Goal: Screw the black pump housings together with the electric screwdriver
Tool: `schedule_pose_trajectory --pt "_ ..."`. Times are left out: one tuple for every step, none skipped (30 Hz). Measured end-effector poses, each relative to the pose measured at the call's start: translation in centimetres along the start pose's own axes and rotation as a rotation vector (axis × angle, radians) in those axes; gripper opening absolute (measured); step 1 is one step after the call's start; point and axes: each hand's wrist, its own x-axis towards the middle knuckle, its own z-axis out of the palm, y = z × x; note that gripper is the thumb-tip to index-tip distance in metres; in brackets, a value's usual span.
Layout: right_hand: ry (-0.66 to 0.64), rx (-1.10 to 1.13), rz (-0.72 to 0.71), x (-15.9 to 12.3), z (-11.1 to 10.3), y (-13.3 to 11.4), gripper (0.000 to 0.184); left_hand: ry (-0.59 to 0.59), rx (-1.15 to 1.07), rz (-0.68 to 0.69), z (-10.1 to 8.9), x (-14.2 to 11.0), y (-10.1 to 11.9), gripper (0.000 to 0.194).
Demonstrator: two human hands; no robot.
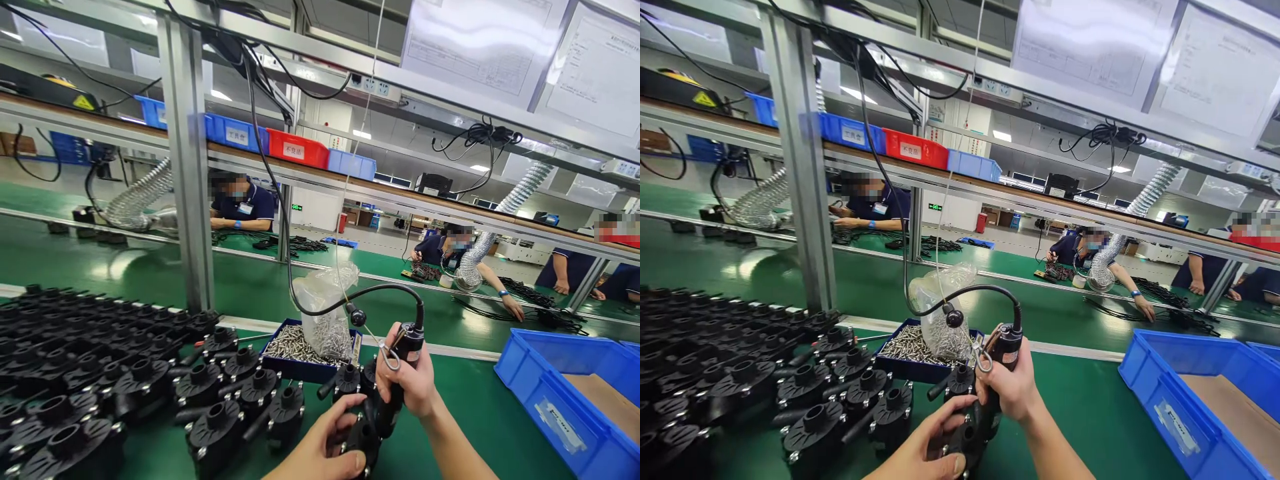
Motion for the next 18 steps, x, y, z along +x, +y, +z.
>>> schedule_pose_trajectory --pt "0.006 -0.025 -0.003 0.0 0.1 -0.3 0.042 -0.003 0.006 -0.006 -0.1 0.1 -0.4 0.098" --pt "0.018 -0.051 -0.008 0.0 0.3 -0.7 0.042 -0.007 0.01 -0.009 -0.3 0.2 -0.8 0.1" --pt "0.034 -0.075 -0.017 0.0 0.5 -1.2 0.04 -0.015 0.014 -0.006 -0.4 0.2 -1.2 0.102" --pt "0.062 -0.09 -0.034 -0.2 0.8 -1.7 0.039 -0.028 0.024 0.001 -0.5 0.2 -1.6 0.103" --pt "0.102 -0.095 -0.056 -0.3 1.2 -2.1 0.037 -0.042 0.037 0.012 -0.5 0.2 -1.8 0.105" --pt "0.137 -0.094 -0.079 -0.5 1.5 -2.6 0.035 -0.052 0.057 0.027 -0.4 0.1 -2.0 0.107" --pt "0.167 -0.087 -0.101 -0.7 1.9 -3.0 0.033 -0.052 0.082 0.043 -0.3 -0.1 -2.0 0.109" --pt "0.194 -0.083 -0.12 -1.0 2.3 -3.3 0.031 -0.045 0.111 0.052 -0.1 -0.2 -1.9 0.11" --pt "0.208 -0.084 -0.13 -1.3 2.7 -3.5 0.029 -0.036 0.138 0.051 0.1 -0.4 -1.7 0.111" --pt "0.211 -0.088 -0.135 -1.5 3.0 -3.7 0.028 -0.026 0.152 0.043 0.4 -0.5 -1.5 0.112" --pt "0.212 -0.093 -0.136 -1.7 3.3 -3.9 0.027 -0.024 0.156 0.034 0.7 -0.5 -1.3 0.112" --pt "0.217 -0.096 -0.141 -1.9 3.5 -4.1 0.025 -0.032 0.149 0.029 1.0 -0.4 -1.1 0.112" --pt "0.224 -0.097 -0.15 -2.1 3.7 -4.3 0.024 -0.044 0.14 0.033 1.4 -0.3 -1.0 0.113" --pt "0.224 -0.095 -0.161 -2.2 3.9 -4.5 0.023 -0.058 0.13 0.045 1.7 -0.2 -1.0 0.113" --pt "0.229 -0.088 -0.168 -2.3 4.2 -4.7 0.023 -0.07 0.124 0.063 1.9 0.0 -1.0 0.113" --pt "0.241 -0.077 -0.164 -2.3 4.4 -4.9 0.024 -0.078 0.127 0.08 2.2 0.1 -1.0 0.112" --pt "0.249 -0.063 -0.144 -2.3 4.7 -5.0 0.027 -0.079 0.134 0.093 2.4 0.2 -1.1 0.11" --pt "0.258 -0.047 -0.111 -2.3 5.0 -5.0 0.03 -0.081 0.137 0.1 2.5 0.3 -1.2 0.108"
